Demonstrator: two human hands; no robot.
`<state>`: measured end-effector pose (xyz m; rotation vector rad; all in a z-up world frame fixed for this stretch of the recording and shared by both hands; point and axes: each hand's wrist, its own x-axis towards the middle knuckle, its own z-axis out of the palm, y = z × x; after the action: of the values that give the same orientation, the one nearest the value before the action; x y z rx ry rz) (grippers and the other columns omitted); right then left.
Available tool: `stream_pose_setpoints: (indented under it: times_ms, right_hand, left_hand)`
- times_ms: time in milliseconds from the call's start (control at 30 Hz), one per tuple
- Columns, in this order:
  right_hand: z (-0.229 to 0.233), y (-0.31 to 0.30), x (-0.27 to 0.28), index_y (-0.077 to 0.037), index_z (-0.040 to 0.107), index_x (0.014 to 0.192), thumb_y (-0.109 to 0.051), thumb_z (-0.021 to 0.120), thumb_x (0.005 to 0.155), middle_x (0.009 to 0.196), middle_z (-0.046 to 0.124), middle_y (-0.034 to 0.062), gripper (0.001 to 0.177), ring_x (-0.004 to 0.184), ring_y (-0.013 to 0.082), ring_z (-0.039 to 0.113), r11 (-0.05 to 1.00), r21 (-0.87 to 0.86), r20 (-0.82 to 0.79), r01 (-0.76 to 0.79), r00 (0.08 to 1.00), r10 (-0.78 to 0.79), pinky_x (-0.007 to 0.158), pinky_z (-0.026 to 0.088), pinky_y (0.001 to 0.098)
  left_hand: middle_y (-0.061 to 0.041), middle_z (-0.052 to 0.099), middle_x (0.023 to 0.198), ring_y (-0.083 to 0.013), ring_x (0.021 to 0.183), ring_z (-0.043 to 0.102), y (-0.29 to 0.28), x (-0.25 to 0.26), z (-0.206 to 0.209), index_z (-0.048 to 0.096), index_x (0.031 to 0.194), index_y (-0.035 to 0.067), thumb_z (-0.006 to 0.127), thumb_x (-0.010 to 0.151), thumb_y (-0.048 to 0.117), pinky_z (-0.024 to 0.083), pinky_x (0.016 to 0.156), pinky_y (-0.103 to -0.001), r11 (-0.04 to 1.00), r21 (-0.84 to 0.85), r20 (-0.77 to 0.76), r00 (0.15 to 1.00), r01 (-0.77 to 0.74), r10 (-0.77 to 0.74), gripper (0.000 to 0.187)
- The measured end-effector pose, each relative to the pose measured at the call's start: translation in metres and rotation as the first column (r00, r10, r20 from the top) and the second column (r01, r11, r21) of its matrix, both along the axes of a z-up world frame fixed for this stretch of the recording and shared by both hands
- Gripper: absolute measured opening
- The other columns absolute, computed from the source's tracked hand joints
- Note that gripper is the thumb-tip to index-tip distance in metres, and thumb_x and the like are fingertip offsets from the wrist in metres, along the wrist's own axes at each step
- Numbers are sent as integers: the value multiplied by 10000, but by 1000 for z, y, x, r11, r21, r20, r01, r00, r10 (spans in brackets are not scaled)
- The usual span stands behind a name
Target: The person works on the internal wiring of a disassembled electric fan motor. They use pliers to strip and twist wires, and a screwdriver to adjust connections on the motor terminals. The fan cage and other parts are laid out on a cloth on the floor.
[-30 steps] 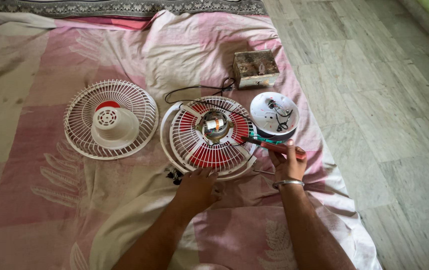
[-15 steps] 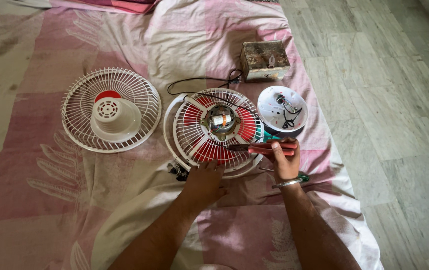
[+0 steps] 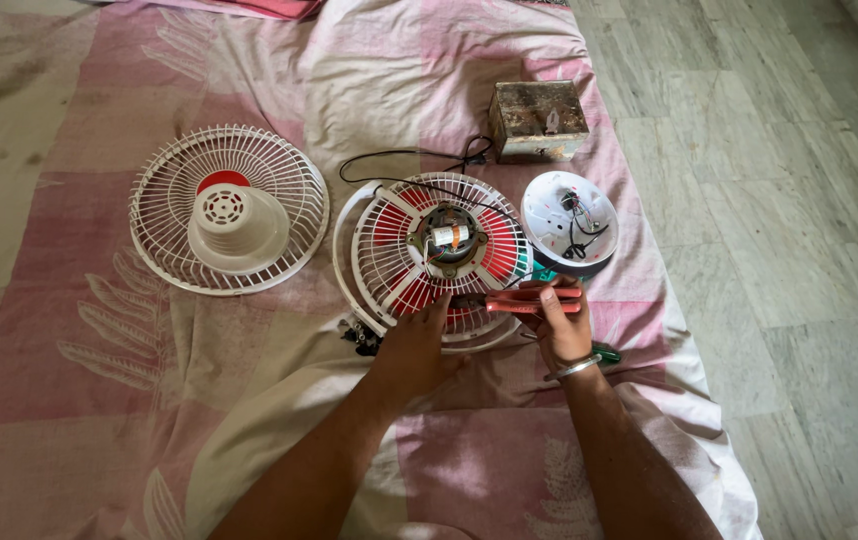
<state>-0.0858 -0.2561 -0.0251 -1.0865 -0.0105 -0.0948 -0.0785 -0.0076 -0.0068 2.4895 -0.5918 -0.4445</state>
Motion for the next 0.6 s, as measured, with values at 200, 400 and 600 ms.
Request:
stream_pose_setpoints:
  times_ms: [200, 400, 600]
  right_hand:
    - [-8, 3, -1, -42, 472, 1139, -231, 636, 1026, 1158, 679, 225, 274, 1104, 433, 716, 999, -2, -11, 42, 999, -42, 936, 621, 576]
    - [-14, -5, 0, -64, 492, 1187, -281, 639, 1025, 1168, 668, 177, 308, 1073, 362, 716, 966, 36, -53, 255, 966, -253, 918, 627, 544]
    - [-10, -10, -1, 23, 553, 1202, -304, 639, 1066, 1138, 689, 208, 364, 1041, 375, 744, 956, 50, 11, 288, 957, -289, 903, 650, 518]
  left_hand:
    - [-212, 384, 1583, -415, 1438, 383, 1, 15, -33, 272, 1589, 33, 767, 810, 498, 333, 1198, -481, 987, -122, -107, 990, -101, 88, 1033]
    - [-261, 336, 1570, -435, 1449, 318, 3, 22, -37, 252, 1561, -38, 793, 807, 411, 311, 1178, -486, 943, -235, -174, 965, -235, 197, 1031]
    - [-256, 398, 1551, -420, 1427, 397, 7, 24, -37, 317, 1548, -55, 754, 835, 422, 358, 1190, -473, 945, -172, -122, 958, -277, 258, 963]
